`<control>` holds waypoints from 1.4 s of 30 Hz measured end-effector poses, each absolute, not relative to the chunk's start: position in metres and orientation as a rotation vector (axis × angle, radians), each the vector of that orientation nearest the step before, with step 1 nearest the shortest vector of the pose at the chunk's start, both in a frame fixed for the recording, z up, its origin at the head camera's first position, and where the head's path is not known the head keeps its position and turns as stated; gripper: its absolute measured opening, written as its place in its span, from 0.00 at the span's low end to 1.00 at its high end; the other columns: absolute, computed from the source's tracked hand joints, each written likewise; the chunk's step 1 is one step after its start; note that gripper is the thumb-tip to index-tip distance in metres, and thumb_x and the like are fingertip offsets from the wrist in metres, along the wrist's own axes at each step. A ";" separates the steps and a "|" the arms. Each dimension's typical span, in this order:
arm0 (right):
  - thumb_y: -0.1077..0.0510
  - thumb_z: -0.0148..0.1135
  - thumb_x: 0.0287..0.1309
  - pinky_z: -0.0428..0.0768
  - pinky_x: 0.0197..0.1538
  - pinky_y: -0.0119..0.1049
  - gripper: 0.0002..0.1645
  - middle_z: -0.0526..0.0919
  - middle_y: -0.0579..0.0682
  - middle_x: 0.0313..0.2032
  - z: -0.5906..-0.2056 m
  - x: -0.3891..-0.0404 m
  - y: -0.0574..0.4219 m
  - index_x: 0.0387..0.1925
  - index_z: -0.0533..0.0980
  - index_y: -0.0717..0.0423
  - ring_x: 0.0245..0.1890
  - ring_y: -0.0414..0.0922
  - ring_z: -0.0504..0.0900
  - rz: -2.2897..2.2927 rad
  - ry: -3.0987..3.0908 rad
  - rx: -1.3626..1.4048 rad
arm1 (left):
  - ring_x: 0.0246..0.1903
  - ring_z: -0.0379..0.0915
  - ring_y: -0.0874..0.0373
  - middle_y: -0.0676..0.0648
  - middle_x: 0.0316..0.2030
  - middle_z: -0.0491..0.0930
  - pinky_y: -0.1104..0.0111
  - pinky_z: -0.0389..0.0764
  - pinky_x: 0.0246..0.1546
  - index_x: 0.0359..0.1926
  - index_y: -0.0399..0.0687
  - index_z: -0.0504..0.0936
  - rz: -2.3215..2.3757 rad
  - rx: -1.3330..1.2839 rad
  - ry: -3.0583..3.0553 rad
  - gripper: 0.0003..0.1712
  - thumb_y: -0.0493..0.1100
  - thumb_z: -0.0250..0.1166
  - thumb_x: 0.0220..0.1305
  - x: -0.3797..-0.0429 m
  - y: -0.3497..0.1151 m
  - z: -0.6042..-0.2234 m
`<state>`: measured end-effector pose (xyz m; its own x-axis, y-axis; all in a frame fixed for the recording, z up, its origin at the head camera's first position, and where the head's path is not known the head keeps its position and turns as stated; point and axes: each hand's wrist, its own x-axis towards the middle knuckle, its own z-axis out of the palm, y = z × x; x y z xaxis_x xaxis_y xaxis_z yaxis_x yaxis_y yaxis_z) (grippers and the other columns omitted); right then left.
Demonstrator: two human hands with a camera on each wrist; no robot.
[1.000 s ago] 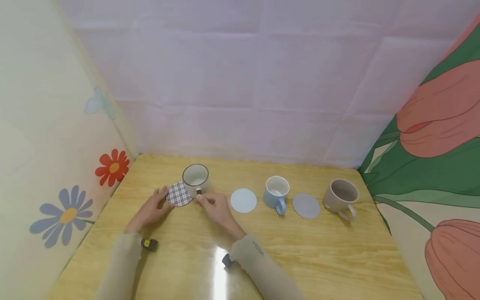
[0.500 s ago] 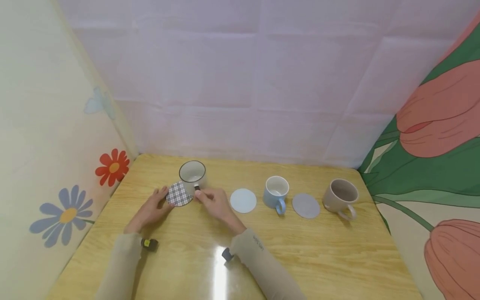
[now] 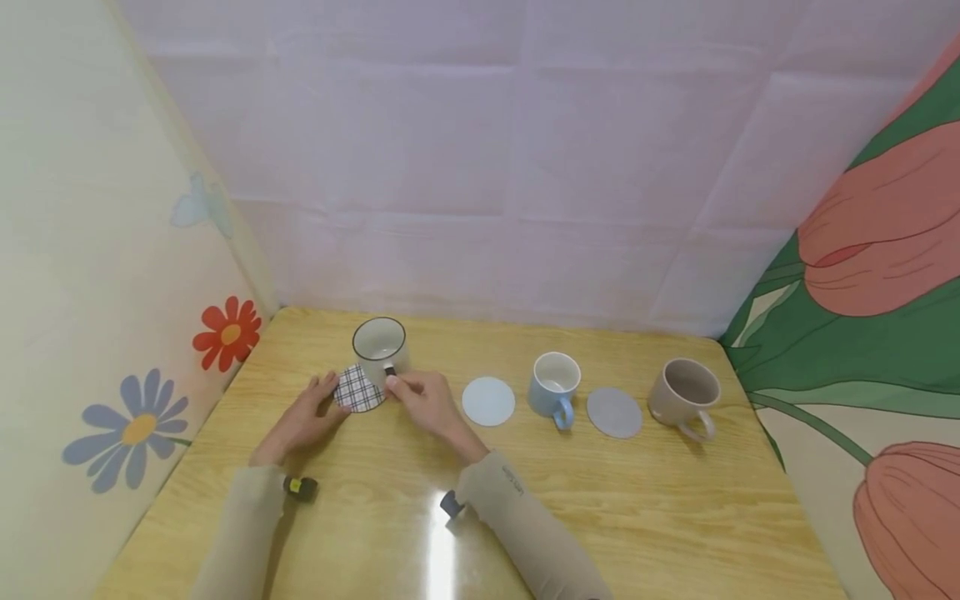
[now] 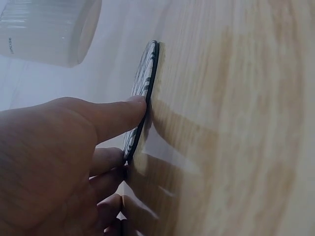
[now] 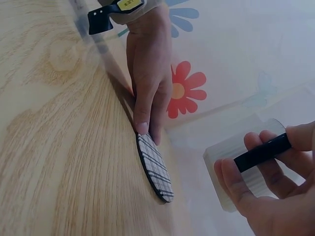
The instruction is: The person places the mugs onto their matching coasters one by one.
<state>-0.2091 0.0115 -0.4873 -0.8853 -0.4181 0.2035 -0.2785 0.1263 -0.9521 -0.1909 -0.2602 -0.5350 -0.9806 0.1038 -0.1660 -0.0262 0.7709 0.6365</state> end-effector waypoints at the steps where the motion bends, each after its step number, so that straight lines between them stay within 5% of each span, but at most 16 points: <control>1: 0.59 0.60 0.78 0.87 0.57 0.62 0.17 0.91 0.66 0.44 -0.487 -0.209 0.011 0.41 0.89 0.67 0.47 0.60 0.90 -1.874 2.274 -0.704 | 0.84 0.30 0.29 0.36 0.85 0.45 0.35 0.40 0.82 0.84 0.36 0.52 1.001 0.061 2.774 0.43 0.50 0.60 0.81 -0.191 -0.260 -0.535; 12: 0.58 0.60 0.78 0.86 0.52 0.31 0.18 0.90 0.68 0.46 -0.495 -0.217 0.007 0.43 0.88 0.69 0.49 0.62 0.89 -1.846 2.274 -0.701 | 0.84 0.31 0.30 0.36 0.85 0.46 0.35 0.41 0.82 0.84 0.38 0.52 1.014 0.052 2.789 0.44 0.51 0.61 0.81 -0.191 -0.260 -0.536; 30: 0.59 0.60 0.78 0.84 0.49 0.35 0.17 0.89 0.69 0.42 -0.505 -0.223 0.001 0.40 0.88 0.67 0.45 0.64 0.85 -1.890 2.251 -0.724 | 0.84 0.32 0.29 0.35 0.85 0.47 0.34 0.42 0.82 0.84 0.38 0.53 1.021 0.060 2.802 0.44 0.50 0.62 0.80 -0.190 -0.261 -0.538; 38: 0.58 0.60 0.78 0.82 0.45 0.29 0.17 0.91 0.62 0.40 -0.506 -0.223 -0.003 0.39 0.88 0.67 0.39 0.46 0.84 -1.867 2.308 -0.724 | 0.84 0.32 0.29 0.36 0.85 0.47 0.34 0.42 0.82 0.84 0.38 0.53 1.025 0.051 2.795 0.44 0.51 0.62 0.80 -0.190 -0.260 -0.538; 42: 0.58 0.61 0.78 0.87 0.50 0.37 0.18 0.91 0.64 0.41 -0.506 -0.224 -0.004 0.40 0.88 0.69 0.42 0.55 0.88 -1.884 2.283 -0.728 | 0.84 0.32 0.29 0.36 0.85 0.47 0.33 0.42 0.81 0.84 0.39 0.53 1.005 0.052 2.791 0.44 0.52 0.61 0.80 -0.191 -0.261 -0.537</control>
